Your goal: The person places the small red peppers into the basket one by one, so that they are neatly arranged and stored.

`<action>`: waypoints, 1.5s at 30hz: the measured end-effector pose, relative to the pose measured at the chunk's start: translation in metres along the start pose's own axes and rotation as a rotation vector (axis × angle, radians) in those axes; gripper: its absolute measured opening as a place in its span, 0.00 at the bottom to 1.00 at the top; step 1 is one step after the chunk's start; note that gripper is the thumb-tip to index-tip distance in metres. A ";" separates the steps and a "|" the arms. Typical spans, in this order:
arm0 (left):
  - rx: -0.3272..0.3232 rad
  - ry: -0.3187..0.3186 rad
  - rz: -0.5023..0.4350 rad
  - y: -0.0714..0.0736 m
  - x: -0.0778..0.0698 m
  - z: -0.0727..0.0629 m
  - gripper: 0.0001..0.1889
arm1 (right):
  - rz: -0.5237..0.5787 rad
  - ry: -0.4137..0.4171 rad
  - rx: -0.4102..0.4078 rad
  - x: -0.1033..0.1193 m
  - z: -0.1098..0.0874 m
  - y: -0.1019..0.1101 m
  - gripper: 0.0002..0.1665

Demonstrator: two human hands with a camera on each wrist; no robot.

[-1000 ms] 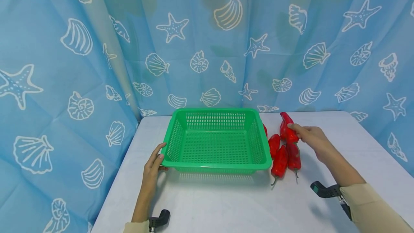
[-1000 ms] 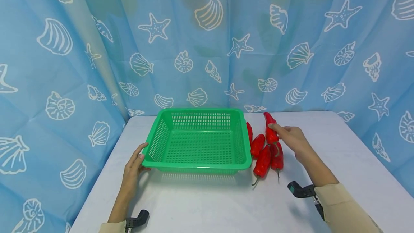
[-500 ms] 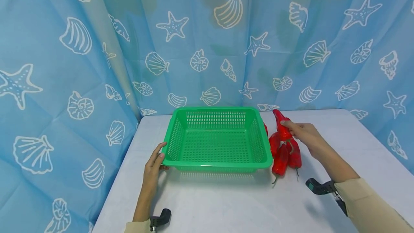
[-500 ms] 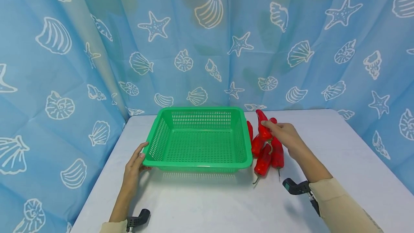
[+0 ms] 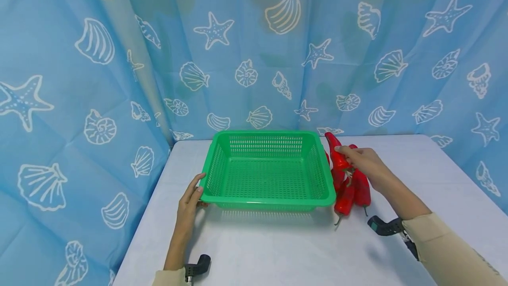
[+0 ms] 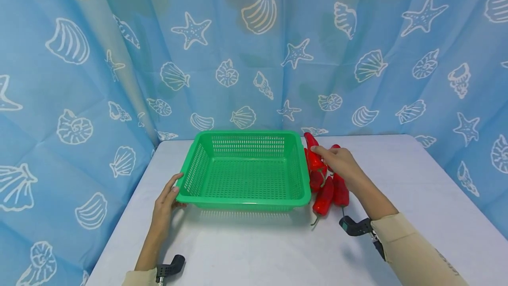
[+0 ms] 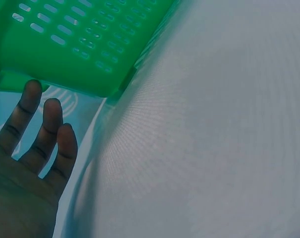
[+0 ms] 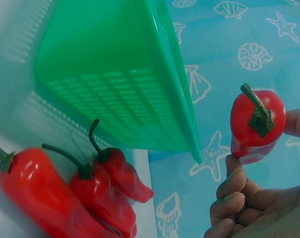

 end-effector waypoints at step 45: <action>-0.002 0.002 0.004 0.000 -0.002 0.000 0.23 | 0.350 -0.126 0.322 0.052 0.022 -0.045 0.26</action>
Point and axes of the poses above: each hand's wrist, its own z-axis towards the middle knuckle, its own y-axis out of the back of the hand, x = y × z, the point moved 4 cm from there along z, towards the middle knuckle, and after that the axes turned 6 degrees about z, right-handed, at the moved point
